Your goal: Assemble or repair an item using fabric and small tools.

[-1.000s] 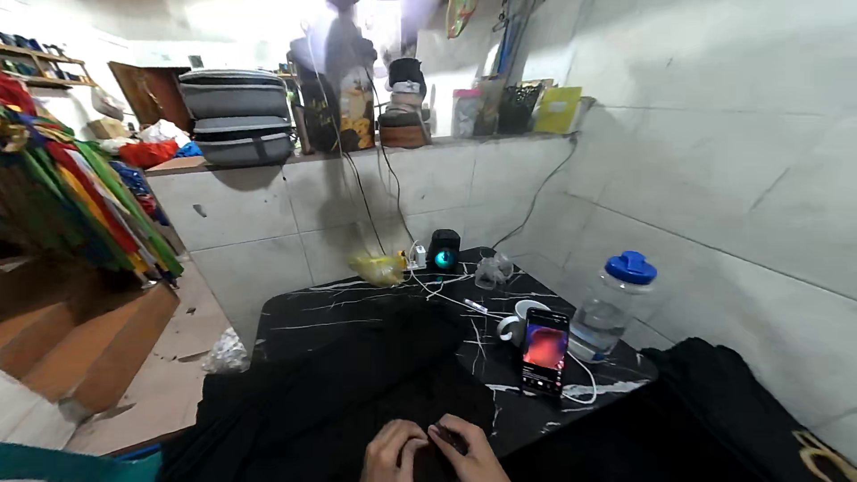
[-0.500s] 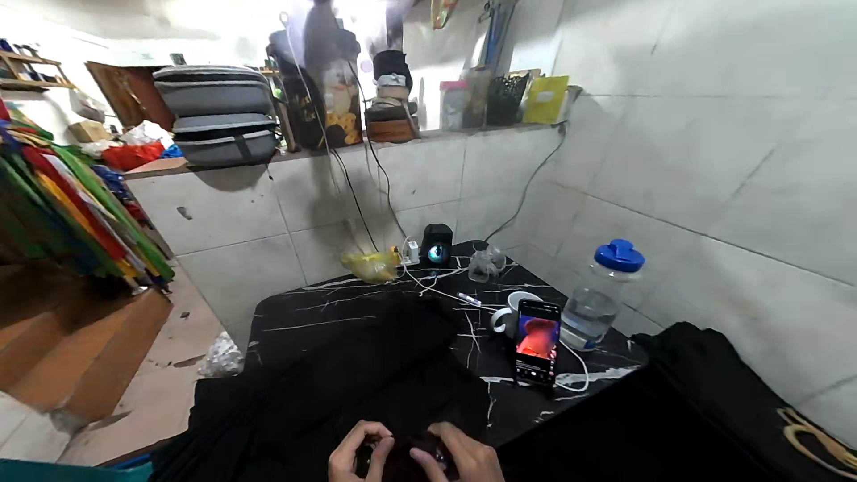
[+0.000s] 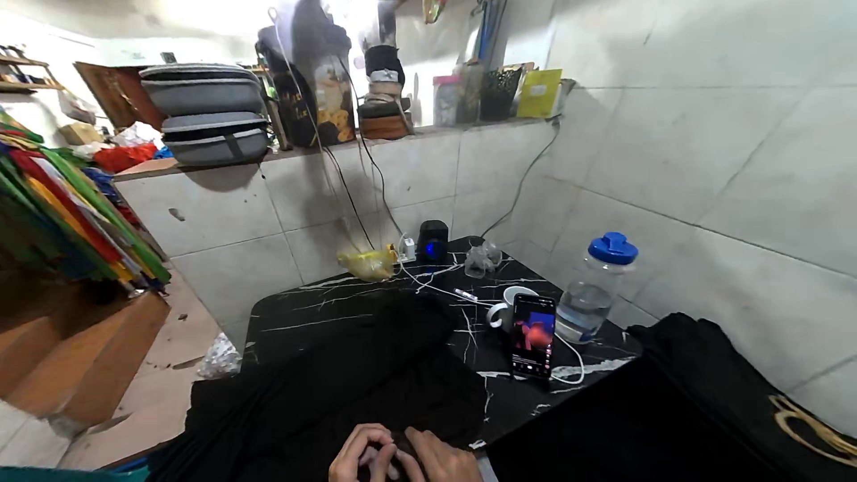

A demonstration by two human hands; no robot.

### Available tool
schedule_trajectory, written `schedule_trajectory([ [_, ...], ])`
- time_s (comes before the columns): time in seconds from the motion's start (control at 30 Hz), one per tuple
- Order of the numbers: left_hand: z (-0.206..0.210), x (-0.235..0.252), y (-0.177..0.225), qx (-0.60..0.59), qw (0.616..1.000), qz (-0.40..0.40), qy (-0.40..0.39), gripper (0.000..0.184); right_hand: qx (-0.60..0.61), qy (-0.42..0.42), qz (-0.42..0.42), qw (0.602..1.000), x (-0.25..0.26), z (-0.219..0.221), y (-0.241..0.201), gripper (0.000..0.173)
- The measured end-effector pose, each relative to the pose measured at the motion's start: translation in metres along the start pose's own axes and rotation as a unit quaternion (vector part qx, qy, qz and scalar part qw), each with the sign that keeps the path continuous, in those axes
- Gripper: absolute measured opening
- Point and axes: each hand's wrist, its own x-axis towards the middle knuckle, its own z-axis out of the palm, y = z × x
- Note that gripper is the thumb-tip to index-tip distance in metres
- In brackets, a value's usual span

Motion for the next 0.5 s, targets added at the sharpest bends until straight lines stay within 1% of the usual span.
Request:
schedule_trajectory([
  [0.07,-0.001,-0.001,0.003,-0.027,0.999,-0.026,-0.016,0.003,-0.015,0.016,-0.011,1.0,-0.001,0.005,0.003,0.03],
  [0.17,-0.004,0.0,0.003,-0.048,0.998,-0.048,-0.017,0.002,-0.008,0.029,0.014,0.999,-0.001,0.004,0.003,0.035],
  [0.23,-0.006,0.001,0.004,-0.058,0.996,-0.062,-0.014,0.003,0.008,0.02,0.018,1.0,-0.001,0.0,0.003,0.04],
  [0.3,-0.007,0.001,0.006,-0.069,0.995,-0.068,-0.013,0.004,0.017,-0.001,0.011,1.0,-0.001,-0.002,0.002,0.041],
  [0.4,-0.005,0.0,0.008,-0.077,0.994,-0.068,-0.021,0.004,0.019,-0.036,0.008,0.999,0.0,0.002,0.0,0.036],
  [0.43,-0.004,0.0,0.008,-0.075,0.995,-0.067,-0.023,0.003,0.017,-0.034,0.011,0.999,0.001,0.005,-0.001,0.033],
  [0.5,-0.004,0.001,0.007,-0.074,0.995,-0.066,-0.022,0.003,0.02,0.011,0.033,0.999,0.002,0.009,-0.002,0.031],
])
